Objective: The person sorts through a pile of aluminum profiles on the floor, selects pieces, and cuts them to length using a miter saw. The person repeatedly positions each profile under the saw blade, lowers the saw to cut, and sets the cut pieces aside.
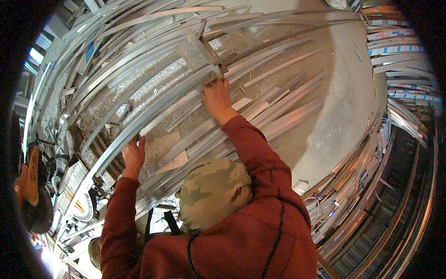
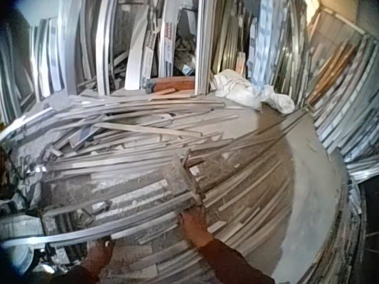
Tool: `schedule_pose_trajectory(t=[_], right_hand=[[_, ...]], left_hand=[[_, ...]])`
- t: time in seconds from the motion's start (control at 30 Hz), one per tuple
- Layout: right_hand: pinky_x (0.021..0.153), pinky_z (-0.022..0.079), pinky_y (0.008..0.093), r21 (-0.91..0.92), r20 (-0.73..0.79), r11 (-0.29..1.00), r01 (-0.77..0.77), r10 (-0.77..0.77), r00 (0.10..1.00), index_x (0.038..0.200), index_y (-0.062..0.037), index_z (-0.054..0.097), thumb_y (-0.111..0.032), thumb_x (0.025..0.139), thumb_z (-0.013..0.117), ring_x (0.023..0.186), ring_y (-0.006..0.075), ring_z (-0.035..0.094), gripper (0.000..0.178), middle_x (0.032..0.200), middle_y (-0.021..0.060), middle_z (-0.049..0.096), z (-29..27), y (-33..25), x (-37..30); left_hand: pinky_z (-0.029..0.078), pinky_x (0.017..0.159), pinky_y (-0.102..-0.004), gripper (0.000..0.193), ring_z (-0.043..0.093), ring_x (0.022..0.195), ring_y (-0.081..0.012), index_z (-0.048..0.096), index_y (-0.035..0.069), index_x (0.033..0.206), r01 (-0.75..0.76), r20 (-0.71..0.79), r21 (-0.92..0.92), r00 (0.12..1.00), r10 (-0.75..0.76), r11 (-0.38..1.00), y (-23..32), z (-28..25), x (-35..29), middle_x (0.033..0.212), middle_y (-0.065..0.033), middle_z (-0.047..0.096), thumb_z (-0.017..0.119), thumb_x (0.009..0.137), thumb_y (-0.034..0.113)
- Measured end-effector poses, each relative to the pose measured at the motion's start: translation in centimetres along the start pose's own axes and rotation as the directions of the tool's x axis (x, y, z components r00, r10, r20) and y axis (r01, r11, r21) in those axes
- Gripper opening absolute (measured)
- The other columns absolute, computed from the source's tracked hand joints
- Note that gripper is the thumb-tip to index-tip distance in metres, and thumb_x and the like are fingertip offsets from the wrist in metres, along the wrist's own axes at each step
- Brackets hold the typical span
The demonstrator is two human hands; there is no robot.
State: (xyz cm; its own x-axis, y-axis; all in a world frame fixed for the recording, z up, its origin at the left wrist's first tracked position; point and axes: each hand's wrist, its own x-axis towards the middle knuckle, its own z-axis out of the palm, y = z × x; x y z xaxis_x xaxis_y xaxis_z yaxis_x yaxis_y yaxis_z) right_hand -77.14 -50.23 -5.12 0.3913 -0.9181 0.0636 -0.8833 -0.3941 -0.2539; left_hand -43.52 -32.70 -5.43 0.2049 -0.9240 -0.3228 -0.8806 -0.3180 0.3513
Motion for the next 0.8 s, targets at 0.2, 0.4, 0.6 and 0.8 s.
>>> schedule_pose_trajectory(t=[0.2, 0.4, 0.6, 0.8], right_hand=[[0.108, 0.035, 0.0515, -0.137, -0.039, 0.986, -0.091, 0.087, 0.995, 0.117, -0.0095, 0.067, -0.021, 0.079, 0.072, 0.124, 0.0346, 0.051, 0.039, 0.124, 0.0134, 0.062, 2.2, 0.7, -0.4], [0.108, 0.036, 0.0507, -0.152, -0.008, 0.987, 0.047, -0.049, 0.999, 0.119, -0.0127, 0.066, -0.016, 0.081, 0.068, 0.124, 0.0314, 0.053, 0.038, 0.123, 0.0109, 0.063, 2.4, 3.2, -2.1], [0.108, 0.034, 0.0522, -0.124, 0.065, 0.964, 0.235, -0.228, 0.971, 0.118, -0.0116, 0.065, -0.009, 0.082, 0.067, 0.121, 0.0299, 0.055, 0.036, 0.121, 0.0084, 0.064, 1.8, 1.1, -1.8], [0.107, 0.037, 0.0531, 0.163, -0.034, 0.908, 0.387, -0.387, 0.921, 0.108, -0.0136, 0.065, -0.011, 0.082, 0.068, 0.104, 0.027, 0.061, 0.027, 0.101, 0.0064, 0.066, -3.0, -2.2, -3.7]], left_hand=[[0.035, 0.108, -0.0571, 0.048, 0.049, 0.128, -0.0452, 0.058, 0.007, 0.136, 0.071, -0.243, 0.058, 0.968, -0.055, 0.996, -1.9, 3.5, 2.3, 0.139, -0.0218, 0.055, 0.057, 0.098, 0.037], [0.025, 0.117, -0.0545, 0.081, 0.031, 0.144, -0.0435, 0.038, 0.005, 0.15, -0.116, -0.391, 0.177, 0.903, 0.179, 0.977, 0.6, 1.9, 4.2, 0.154, -0.0238, 0.036, 0.075, 0.083, 0.031], [0.039, 0.105, -0.0541, 0.056, 0.055, 0.118, -0.0422, 0.049, 0.003, 0.141, -0.408, -0.052, -0.071, 0.913, 0.405, 0.91, 5.8, 1.3, 0.8, 0.128, -0.0239, 0.06, 0.065, 0.091, 0.023], [0.054, 0.079, -0.0466, 0.027, 0.066, 0.089, -0.0381, 0.063, 0.005, 0.115, -0.35, 0.11, -0.187, 0.921, 0.374, 0.918, 9.4, -3.0, -1.1, 0.104, -0.0168, 0.067, 0.06, 0.096, 0.024]])
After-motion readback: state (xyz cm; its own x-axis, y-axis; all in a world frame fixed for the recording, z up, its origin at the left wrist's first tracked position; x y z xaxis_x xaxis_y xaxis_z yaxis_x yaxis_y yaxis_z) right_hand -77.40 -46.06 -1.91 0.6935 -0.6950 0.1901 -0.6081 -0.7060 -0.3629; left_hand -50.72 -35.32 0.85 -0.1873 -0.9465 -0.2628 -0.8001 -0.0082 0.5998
